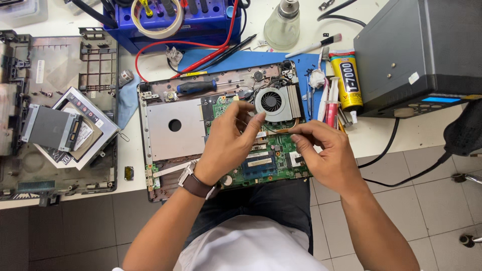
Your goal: The person assembles a laptop by connecting internal cables, installing a hard drive, and securing components. They connect a fan cable, insert a hard drive into its bay, and use a screwdriver to tighten screws.
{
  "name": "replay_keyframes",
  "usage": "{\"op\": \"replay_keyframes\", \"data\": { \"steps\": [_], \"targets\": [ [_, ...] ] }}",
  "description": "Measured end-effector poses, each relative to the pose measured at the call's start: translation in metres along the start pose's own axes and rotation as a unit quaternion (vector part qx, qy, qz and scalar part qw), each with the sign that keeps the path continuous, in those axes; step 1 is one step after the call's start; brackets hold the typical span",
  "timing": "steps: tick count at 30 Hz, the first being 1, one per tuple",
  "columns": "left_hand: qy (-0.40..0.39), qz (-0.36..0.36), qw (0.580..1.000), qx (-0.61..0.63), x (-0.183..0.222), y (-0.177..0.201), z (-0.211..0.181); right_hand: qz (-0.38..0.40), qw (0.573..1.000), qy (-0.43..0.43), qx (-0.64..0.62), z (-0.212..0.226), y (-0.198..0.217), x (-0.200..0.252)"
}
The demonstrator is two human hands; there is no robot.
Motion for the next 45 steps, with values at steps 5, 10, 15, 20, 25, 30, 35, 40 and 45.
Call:
{"op": "replay_keyframes", "data": {
  "steps": [5, 10, 15, 20, 25, 30, 35, 40, 45],
  "targets": [
    [-0.003, -0.003, 1.0, -0.008, -0.038, -0.005, 0.011, 0.021, 0.999, 0.028, -0.001, 0.006, -0.009, -0.017],
    [-0.014, 0.005, 0.998, -0.056, -0.053, -0.006, 0.016, 0.057, 0.998, 0.022, 0.018, -0.002, -0.008, -0.027],
    [-0.1, 0.035, 0.971, -0.215, -0.058, 0.0, 0.013, 0.124, 0.989, 0.0, 0.08, 0.015, -0.003, -0.043],
    [-0.104, 0.032, 0.968, -0.225, -0.057, -0.006, 0.013, 0.061, 0.982, 0.107, 0.147, -0.021, -0.004, -0.068],
    [-0.096, 0.037, 0.97, -0.221, -0.056, -0.015, 0.004, 0.004, 0.934, 0.262, 0.244, -0.052, -0.021, -0.1],
    [-0.135, 0.065, 0.946, -0.286, -0.052, -0.017, 0.005, 0.055, 0.928, 0.245, 0.274, -0.067, -0.032, -0.105],
    [-0.14, 0.081, 0.932, -0.325, -0.051, -0.023, 0.017, 0.059, 0.911, 0.26, 0.316, -0.071, -0.043, -0.115],
    [-0.144, 0.074, 0.919, -0.36, -0.05, -0.02, 0.02, 0.049, 0.894, 0.281, 0.347, -0.07, -0.053, -0.118],
    [-0.146, 0.083, 0.907, -0.385, -0.049, -0.02, 0.025, 0.084, 0.908, 0.241, 0.333, -0.07, -0.054, -0.119]
  ]
}}
Point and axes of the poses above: each hand's wrist, its own x-axis away from the middle knuckle, its own y-axis out of the back of the hand, z = x × y, the point moved 2 cm from there along -x, towards the middle knuckle, and after that the axes turned 12 degrees about -z, right-handed, at the moved point
